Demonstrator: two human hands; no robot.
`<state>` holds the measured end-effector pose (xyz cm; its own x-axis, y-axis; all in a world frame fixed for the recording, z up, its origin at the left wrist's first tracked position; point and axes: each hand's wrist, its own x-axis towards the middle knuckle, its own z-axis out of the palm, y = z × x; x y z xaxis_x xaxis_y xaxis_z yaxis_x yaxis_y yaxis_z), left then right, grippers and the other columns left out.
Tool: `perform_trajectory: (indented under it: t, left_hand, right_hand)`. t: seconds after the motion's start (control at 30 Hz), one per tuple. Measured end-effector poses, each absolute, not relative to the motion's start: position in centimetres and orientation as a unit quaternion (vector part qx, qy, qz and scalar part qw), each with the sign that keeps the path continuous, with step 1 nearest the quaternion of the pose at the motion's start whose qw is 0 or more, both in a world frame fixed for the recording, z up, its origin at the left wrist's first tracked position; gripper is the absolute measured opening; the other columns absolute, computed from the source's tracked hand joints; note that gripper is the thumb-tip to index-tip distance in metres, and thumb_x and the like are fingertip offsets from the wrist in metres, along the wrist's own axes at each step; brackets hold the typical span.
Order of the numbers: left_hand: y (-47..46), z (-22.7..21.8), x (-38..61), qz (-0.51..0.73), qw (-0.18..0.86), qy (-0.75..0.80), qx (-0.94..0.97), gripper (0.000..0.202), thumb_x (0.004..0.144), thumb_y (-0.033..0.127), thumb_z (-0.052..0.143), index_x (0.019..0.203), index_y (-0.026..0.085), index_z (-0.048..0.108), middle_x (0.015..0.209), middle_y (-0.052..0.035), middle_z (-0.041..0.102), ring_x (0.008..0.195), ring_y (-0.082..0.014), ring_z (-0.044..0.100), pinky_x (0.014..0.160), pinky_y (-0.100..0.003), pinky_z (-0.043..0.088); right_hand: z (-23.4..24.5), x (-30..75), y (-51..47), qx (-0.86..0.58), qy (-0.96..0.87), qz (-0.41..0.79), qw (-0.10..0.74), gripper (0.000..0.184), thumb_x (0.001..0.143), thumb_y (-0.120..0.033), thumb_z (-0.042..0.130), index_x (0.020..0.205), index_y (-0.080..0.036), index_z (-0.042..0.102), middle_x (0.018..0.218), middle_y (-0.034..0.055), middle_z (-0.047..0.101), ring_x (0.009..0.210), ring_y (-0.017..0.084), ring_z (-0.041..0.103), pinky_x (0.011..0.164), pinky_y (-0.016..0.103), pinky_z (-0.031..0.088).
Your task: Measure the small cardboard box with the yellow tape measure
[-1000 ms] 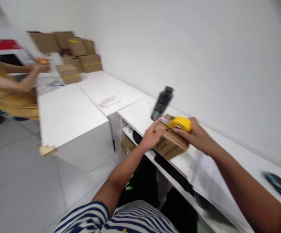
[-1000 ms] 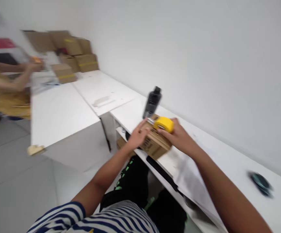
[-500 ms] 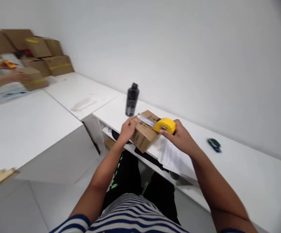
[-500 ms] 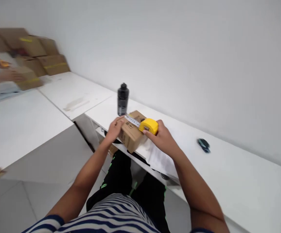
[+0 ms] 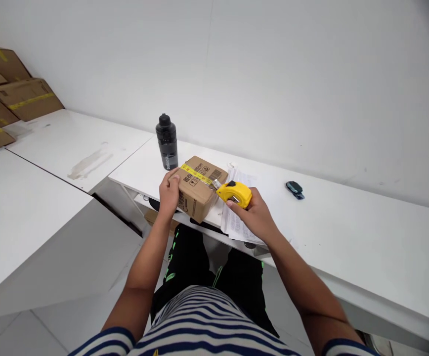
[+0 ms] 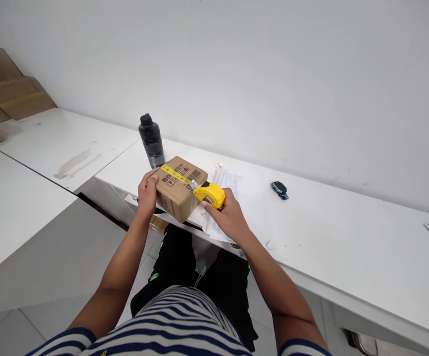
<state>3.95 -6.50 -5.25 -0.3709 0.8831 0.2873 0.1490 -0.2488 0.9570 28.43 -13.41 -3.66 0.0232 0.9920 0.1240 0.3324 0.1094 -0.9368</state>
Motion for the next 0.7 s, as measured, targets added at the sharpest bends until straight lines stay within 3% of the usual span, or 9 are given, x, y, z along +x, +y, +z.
perform_trajectory:
  t: [0.2, 0.37, 0.57, 0.7]
  left_hand:
    - [-6.2, -5.7, 5.7, 0.663, 0.241, 0.548, 0.449, 0.035, 0.087, 0.030, 0.051, 0.114, 0.017, 0.070, 0.119, -0.0076, 0.071, 0.111, -0.0203, 0.064, 0.098, -0.030, 0.049]
    - [-4.5, -5.8, 6.2, 0.670, 0.169, 0.571, 0.443, 0.037, 0.091, 0.031, 0.046, 0.115, 0.015, 0.070, 0.120, -0.0088, 0.072, 0.112, -0.0184, 0.065, 0.099, -0.028, 0.049]
    - [-1.6, -5.4, 6.9, 0.654, 0.116, 0.585, 0.464, 0.040, 0.095, 0.034, 0.041, 0.119, 0.015, 0.067, 0.124, -0.0106, 0.069, 0.116, -0.0197, 0.063, 0.104, -0.032, 0.047]
    - [-1.3, -4.9, 8.8, 0.647, 0.012, 0.594, 0.477, 0.046, 0.096, 0.039, 0.044, 0.135, 0.016, 0.053, 0.143, -0.0159, 0.054, 0.138, -0.0264, 0.046, 0.118, -0.047, 0.033]
  right_hand:
    - [-4.0, 28.0, -12.7, -0.543, -0.528, 0.377, 0.533, 0.055, 0.071, -0.056, 0.077, 0.107, -0.023, 0.052, 0.093, 0.0005, 0.061, 0.070, 0.014, 0.055, 0.057, 0.030, 0.049]
    - [-5.8, 31.5, -13.0, -0.594, -0.510, 0.306, 0.542, 0.063, 0.073, -0.057, 0.074, 0.121, -0.022, 0.054, 0.104, 0.0041, 0.066, 0.078, 0.017, 0.060, 0.065, 0.033, 0.054]
    - [-10.5, 42.1, -15.5, -0.772, -0.484, 0.103, 0.399, 0.054, 0.079, -0.051, 0.065, 0.126, -0.025, 0.060, 0.109, 0.0071, 0.072, 0.087, 0.026, 0.065, 0.084, 0.046, 0.053]
    - [-12.4, 48.1, -16.8, -0.833, -0.470, -0.026, 0.292, 0.048, 0.087, -0.032, 0.050, 0.135, -0.027, 0.056, 0.140, 0.0076, 0.060, 0.114, 0.029, 0.062, 0.087, 0.042, 0.051]
